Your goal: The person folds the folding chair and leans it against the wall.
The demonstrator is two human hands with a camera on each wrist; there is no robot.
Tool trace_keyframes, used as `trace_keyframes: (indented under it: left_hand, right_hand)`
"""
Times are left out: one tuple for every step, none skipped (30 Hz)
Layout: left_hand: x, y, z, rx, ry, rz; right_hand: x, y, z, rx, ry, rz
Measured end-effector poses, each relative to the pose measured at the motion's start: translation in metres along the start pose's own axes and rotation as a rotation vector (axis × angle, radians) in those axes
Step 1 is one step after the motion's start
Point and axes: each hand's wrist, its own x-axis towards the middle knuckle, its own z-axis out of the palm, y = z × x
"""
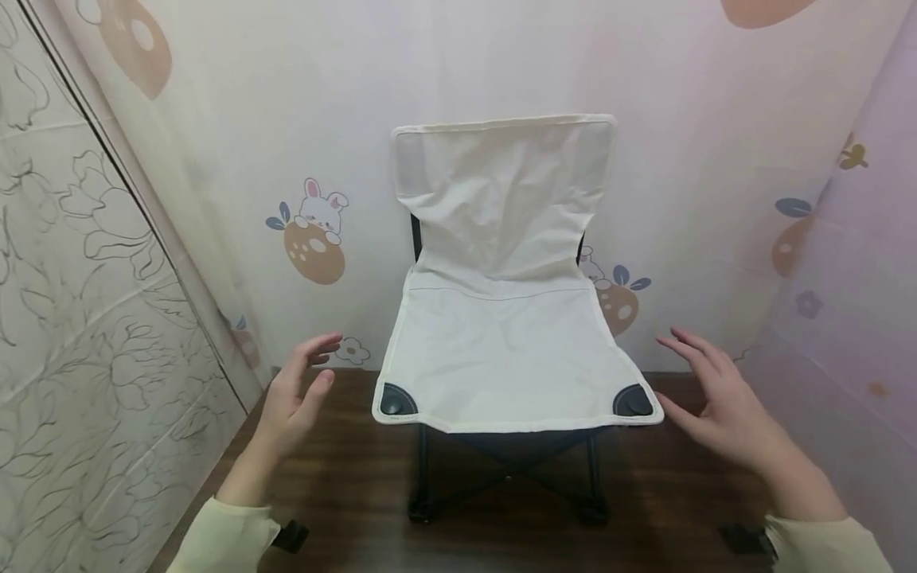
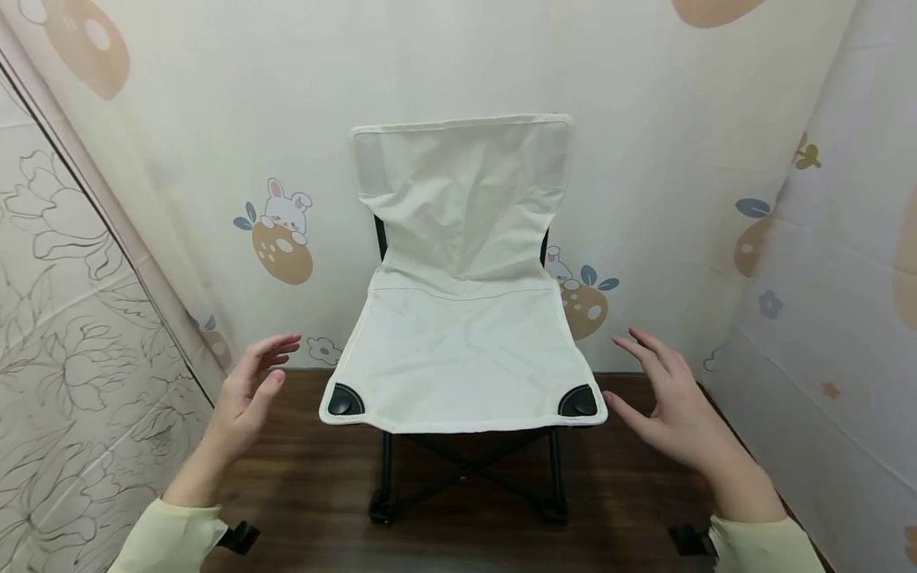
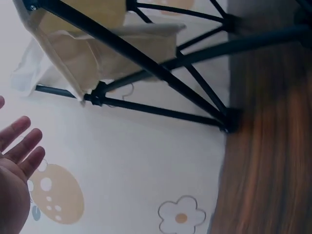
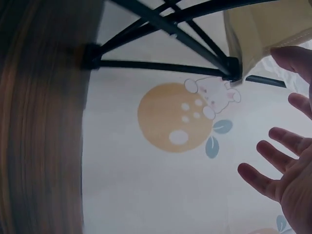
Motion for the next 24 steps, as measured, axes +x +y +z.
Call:
trace_keyframes:
  left_hand:
    - [0.000,0.001,0.001,-0.012,-0.001,-0.009]
    - [0.000,0.002,0.002,-0.019,-0.005,-0.012]
    - [0.000,0.003,0.003,-0.022,-0.016,-0.024]
    - [0.000,0.004,0.003,-0.021,-0.029,-0.039]
    - [0.000,0.005,0.003,-0.017,-0.045,-0.056]
    - [-0.001,0.007,0.002,-0.011,-0.064,-0.073]
    - [-0.001,0.008,0.001,-0.004,-0.085,-0.093]
    - [-0.001,0.010,0.001,0.001,-0.107,-0.109]
    - [-0.001,0.011,0.001,0.006,-0.127,-0.128]
    - [-0.002,0.012,0.001,0.012,-0.145,-0.140]
    - [-0.002,0.013,0.001,0.018,-0.162,-0.153]
    - [-0.002,0.015,0.002,0.025,-0.176,-0.165]
    - [-0.002,0.016,0.002,0.031,-0.185,-0.175]
    - [-0.002,0.017,0.003,0.036,-0.188,-0.175]
    - [-0.002,0.018,0.004,0.039,-0.188,-0.172]
    - [-0.003,0.019,0.004,0.040,-0.188,-0.171]
    - [-0.004,0.020,0.005,0.033,-0.185,-0.168]
    - [-0.005,0.021,0.005,0.024,-0.181,-0.163]
    - [-0.006,0.022,0.006,0.011,-0.177,-0.158]
    - [-0.007,0.023,0.006,0.000,-0.172,-0.149]
    - [-0.008,0.024,0.007,-0.014,-0.170,-0.151]
    - [-0.009,0.025,0.007,-0.029,-0.168,-0.152]
    - [-0.010,0.026,0.008,-0.041,-0.166,-0.150]
    - [-0.011,0.027,0.008,-0.043,-0.163,-0.145]
  right_hand:
    - [0.000,-0.002,0.001,0.003,0.001,0.010]
    - [0.001,-0.003,0.002,0.008,0.005,0.017]
    - [0.001,-0.004,0.003,0.019,0.008,0.021]
    - [0.002,-0.005,0.004,0.035,0.011,0.020]
    - [0.002,-0.006,0.004,0.052,0.012,0.018]
    - [0.002,-0.007,0.004,0.071,0.012,0.012]
    - [0.002,-0.008,0.005,0.088,0.013,0.006]
    - [0.001,-0.008,0.005,0.104,0.013,0.004]
    - [0.001,-0.009,0.005,0.114,0.015,0.001]
    - [-0.001,-0.010,0.005,0.122,0.017,0.001]
    - [-0.002,-0.011,0.005,0.128,0.019,0.006]
    - [-0.003,-0.013,0.005,0.133,0.023,0.012]
    - [-0.004,-0.015,0.005,0.136,0.027,0.021]
    - [-0.005,-0.017,0.005,0.144,0.029,0.031]
    - [-0.006,-0.020,0.005,0.156,0.028,0.040]
    - [-0.007,-0.023,0.005,0.169,0.026,0.049]
    - [-0.007,-0.026,0.005,0.176,0.025,0.057]
    - [-0.008,-0.028,0.005,0.182,0.022,0.064]
    - [-0.008,-0.031,0.005,0.188,0.018,0.069]
    - [-0.008,-0.033,0.005,0.193,0.016,0.072]
    - [-0.008,-0.035,0.005,0.196,0.013,0.072]
    - [-0.008,-0.037,0.005,0.196,0.011,0.076]
    - [-0.008,-0.039,0.004,0.200,0.010,0.080]
    - [-0.008,-0.040,0.004,0.207,0.009,0.082]
